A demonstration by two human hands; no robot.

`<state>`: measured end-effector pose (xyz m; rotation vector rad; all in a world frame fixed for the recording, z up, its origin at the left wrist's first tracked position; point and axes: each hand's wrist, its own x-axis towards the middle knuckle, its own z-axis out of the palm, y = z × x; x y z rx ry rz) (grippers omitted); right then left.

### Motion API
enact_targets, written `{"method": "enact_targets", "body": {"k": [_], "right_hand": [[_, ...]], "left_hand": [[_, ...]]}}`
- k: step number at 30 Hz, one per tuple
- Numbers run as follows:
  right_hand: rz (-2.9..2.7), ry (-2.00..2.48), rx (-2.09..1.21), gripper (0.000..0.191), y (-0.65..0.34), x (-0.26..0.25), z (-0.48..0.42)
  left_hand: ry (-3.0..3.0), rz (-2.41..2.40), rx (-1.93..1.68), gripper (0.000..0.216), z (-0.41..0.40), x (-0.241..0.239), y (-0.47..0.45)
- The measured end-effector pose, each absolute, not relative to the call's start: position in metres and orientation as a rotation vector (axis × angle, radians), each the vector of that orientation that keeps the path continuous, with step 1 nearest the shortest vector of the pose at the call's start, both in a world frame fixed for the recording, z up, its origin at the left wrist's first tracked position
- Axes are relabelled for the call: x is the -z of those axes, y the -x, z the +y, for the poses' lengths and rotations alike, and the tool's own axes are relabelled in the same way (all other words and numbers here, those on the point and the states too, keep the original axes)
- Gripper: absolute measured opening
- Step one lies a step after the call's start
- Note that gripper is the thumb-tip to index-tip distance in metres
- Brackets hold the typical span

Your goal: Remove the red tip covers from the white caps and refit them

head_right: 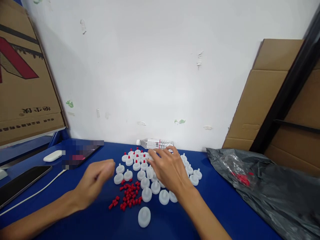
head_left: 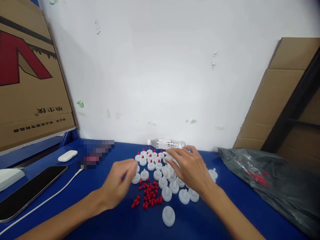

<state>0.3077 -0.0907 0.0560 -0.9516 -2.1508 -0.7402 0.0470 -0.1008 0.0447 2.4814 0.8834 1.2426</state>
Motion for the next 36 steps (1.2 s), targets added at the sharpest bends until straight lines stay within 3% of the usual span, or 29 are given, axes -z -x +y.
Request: {"method": "enact_targets", "body": {"k": [6, 11, 16, 22, 28, 36], "right_hand": [[-2.181, 0.943, 0.689, 0.021, -0.300, -0.053, -0.094], [-2.266, 0.866, 0.584, 0.035, -0.279, -0.046, -0.104], [-2.312, 0.783, 0.469, 0.037, -0.271, -0.043, -0.110], [-2.195, 0.841, 0.531, 0.040, -0.275, -0.051, -0.111], [-2.190, 0.708, 0.526, 0.034, -0.266, -0.056, -0.126], [-2.366, 0.397, 0.610, 0.031, -0.230, -0.027, -0.146]], "left_hand": [[-2.786, 0.872, -0.839, 0.006, -0.109, -0.045, -0.054], [-2.722, 0.965, -1.055, 0.022, -0.100, -0.042, -0.048], [-2.798, 0.849, -1.302, 0.010, -0.099, -0.035, -0.049], [-2.901, 1.159, -1.425, 0.012, -0.077, -0.038, -0.036], [-2.960, 1.677, -1.116, 0.025, -0.051, -0.043, -0.016], [-2.944, 1.849, -0.724, 0.025, -0.053, -0.027, -0.020]]}}
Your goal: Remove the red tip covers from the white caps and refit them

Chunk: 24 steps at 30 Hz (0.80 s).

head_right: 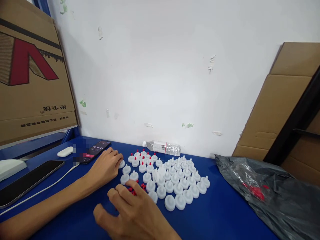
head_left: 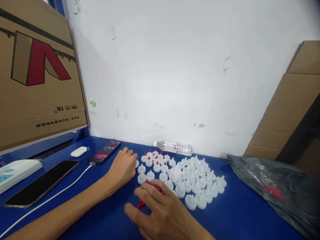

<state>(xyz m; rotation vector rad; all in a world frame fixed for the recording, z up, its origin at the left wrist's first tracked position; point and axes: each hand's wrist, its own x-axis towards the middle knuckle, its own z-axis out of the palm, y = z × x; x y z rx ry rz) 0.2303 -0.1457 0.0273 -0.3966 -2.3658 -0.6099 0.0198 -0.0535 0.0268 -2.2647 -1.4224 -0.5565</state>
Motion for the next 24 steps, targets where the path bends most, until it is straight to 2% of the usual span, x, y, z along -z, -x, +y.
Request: {"method": "enact_targets", "body": {"k": [6, 10, 24], "right_hand": [[-2.559, 0.496, 0.581, 0.028, -0.238, -0.022, -0.132], [-2.541, 0.543, 0.626, 0.022, -0.245, -0.019, -0.122], [-2.509, 0.582, 0.552, 0.020, -0.256, -0.032, -0.121]], "left_hand": [[2.332, -1.454, 0.567, 0.028, -0.056, -0.029, -0.023], [2.448, -1.403, 0.655, 0.035, -0.056, -0.032, -0.023], [2.769, -1.335, 0.732, 0.051, -0.039, -0.017, -0.013]]}}
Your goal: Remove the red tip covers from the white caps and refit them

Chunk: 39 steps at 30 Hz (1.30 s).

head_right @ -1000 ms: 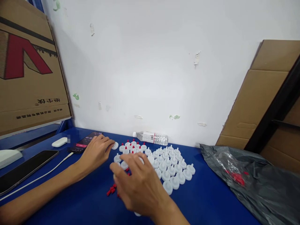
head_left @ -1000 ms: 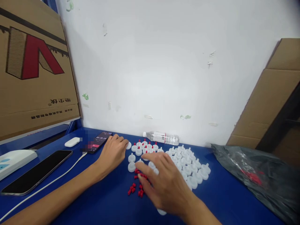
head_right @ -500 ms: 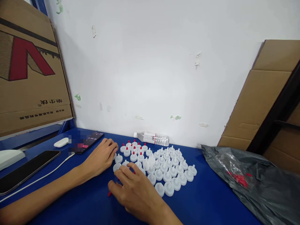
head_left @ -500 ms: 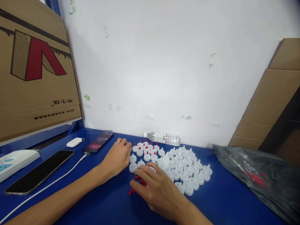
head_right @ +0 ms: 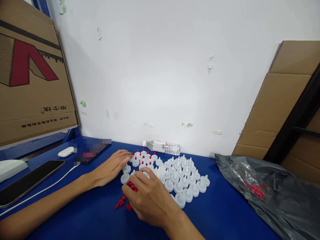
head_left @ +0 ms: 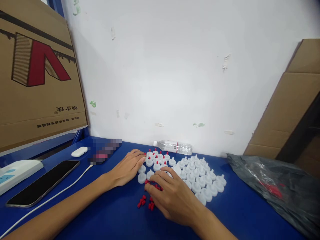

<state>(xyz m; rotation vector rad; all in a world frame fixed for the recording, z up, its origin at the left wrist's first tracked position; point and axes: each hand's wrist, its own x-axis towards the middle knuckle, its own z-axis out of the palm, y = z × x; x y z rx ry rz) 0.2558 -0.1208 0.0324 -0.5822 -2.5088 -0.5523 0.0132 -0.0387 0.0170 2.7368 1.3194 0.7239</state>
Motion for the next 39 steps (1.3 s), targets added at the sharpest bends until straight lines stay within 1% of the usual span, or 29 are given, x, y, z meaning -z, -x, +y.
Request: {"method": "enact_targets", "body": {"k": [7, 10, 13, 15, 19, 21, 23, 26, 28, 30, 32, 39], "right_hand": [[-2.499, 0.583, 0.537, 0.020, -0.255, -0.031, -0.120], [-2.437, 0.631, 0.517, 0.023, -0.256, -0.032, -0.120], [-2.313, 0.748, 0.487, 0.024, -0.257, -0.033, -0.119], [-2.254, 0.821, 0.451, 0.030, -0.257, -0.034, -0.120], [-2.235, 0.880, 0.373, 0.060, -0.257, -0.035, -0.121], [-2.242, 0.880, 0.345, 0.064, -0.255, -0.034, -0.121], [-2.243, 0.870, 0.338, 0.057, -0.254, -0.032, -0.120], [-2.227, 0.838, 0.361, 0.028, -0.254, -0.030, -0.117], [-2.220, 0.817, 0.385, 0.016, -0.256, -0.029, -0.115], [-2.219, 0.807, 0.398, 0.015, -0.258, -0.030, -0.114], [-2.228, 0.811, 0.414, 0.017, -0.260, -0.032, -0.113], [-2.317, 0.700, 0.688, 0.012, -0.263, -0.045, -0.113]], "left_hand": [[-2.684, 1.275, -0.786, 0.052, -0.041, -0.015, -0.014], [-2.651, 1.255, -0.939, 0.048, -0.044, -0.022, -0.015], [-2.614, 1.197, -1.134, 0.039, -0.051, -0.033, -0.020], [-2.595, 1.116, -1.258, 0.030, -0.058, -0.038, -0.024], [-2.564, 0.930, -1.439, 0.014, -0.075, -0.038, -0.036], [-2.559, 0.860, -1.476, 0.011, -0.083, -0.035, -0.041], [-2.568, 0.817, -1.477, 0.013, -0.090, -0.030, -0.045], [-2.609, 0.767, -1.438, 0.020, -0.093, -0.026, -0.048], [-2.650, 0.758, -1.389, 0.016, -0.092, -0.026, -0.048], [-2.699, 0.788, -1.318, 0.009, -0.088, -0.027, -0.046], [-2.745, 0.833, -1.243, 0.010, -0.086, -0.028, -0.044], [-2.761, 0.779, -1.046, 0.033, -0.093, -0.036, -0.046]]}}
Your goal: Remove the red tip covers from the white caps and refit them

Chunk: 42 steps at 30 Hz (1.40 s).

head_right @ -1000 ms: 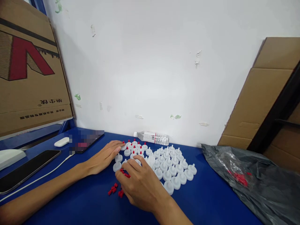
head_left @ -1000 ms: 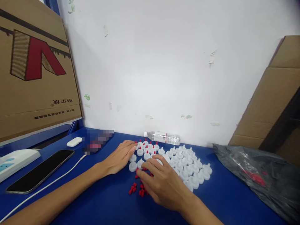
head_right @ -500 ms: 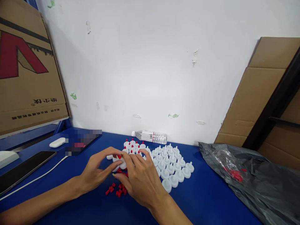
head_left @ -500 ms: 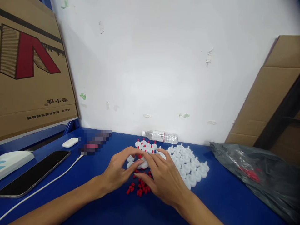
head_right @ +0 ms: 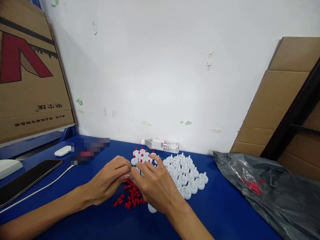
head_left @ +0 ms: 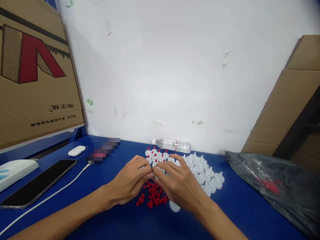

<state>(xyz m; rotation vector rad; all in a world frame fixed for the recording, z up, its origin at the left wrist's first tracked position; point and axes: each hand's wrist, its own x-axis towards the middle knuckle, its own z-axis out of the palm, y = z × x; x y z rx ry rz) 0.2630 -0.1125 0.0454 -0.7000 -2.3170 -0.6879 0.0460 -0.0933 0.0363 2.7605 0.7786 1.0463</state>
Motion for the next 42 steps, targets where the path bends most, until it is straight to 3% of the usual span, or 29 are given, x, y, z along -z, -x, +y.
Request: {"method": "enact_targets", "body": {"k": [6, 9, 14, 16, 18, 21, 26, 31, 35, 38, 42], "right_hand": [[-2.180, 0.676, 0.887, 0.023, -0.272, -0.055, -0.109], [-2.070, 0.851, 0.926, 0.019, -0.296, -0.063, -0.100], [-2.033, 0.975, 0.889, 0.020, -0.314, -0.063, -0.091], [-2.107, 0.932, 0.822, 0.026, -0.306, -0.058, -0.094], [-2.205, 0.881, 0.742, 0.036, -0.295, -0.053, -0.100], [-2.314, 0.813, 0.652, 0.055, -0.280, -0.049, -0.108], [-2.379, 0.758, 0.554, 0.070, -0.272, -0.046, -0.115], [-2.316, 0.818, 0.425, 0.070, -0.273, -0.046, -0.115], [-2.259, 1.001, 0.426, 0.037, -0.278, -0.046, -0.110], [-2.274, 1.067, 0.390, 0.021, -0.280, -0.045, -0.107], [-2.298, 1.132, 0.352, 0.023, -0.280, -0.041, -0.105]], "left_hand": [[-2.534, 0.902, -1.048, 0.046, -0.099, -0.039, -0.049], [-2.495, 0.950, -1.031, 0.047, -0.098, -0.041, -0.047], [-2.663, 0.862, -0.831, 0.017, -0.103, -0.042, -0.051], [-2.733, 0.861, -0.759, 0.010, -0.105, -0.042, -0.053], [-2.759, 0.900, -0.777, 0.016, -0.105, -0.041, -0.053], [-2.714, 0.909, -0.925, 0.025, -0.103, -0.040, -0.050], [-2.790, 0.644, -1.221, 0.017, -0.101, -0.037, -0.051], [-2.864, 0.701, -1.464, 0.011, -0.091, -0.035, -0.047], [-2.831, 1.024, -1.588, 0.009, -0.065, -0.036, -0.031], [-2.882, 1.267, -1.453, 0.018, -0.045, -0.036, -0.015], [-2.945, 1.468, -1.095, 0.030, -0.035, -0.033, -0.004]]}}
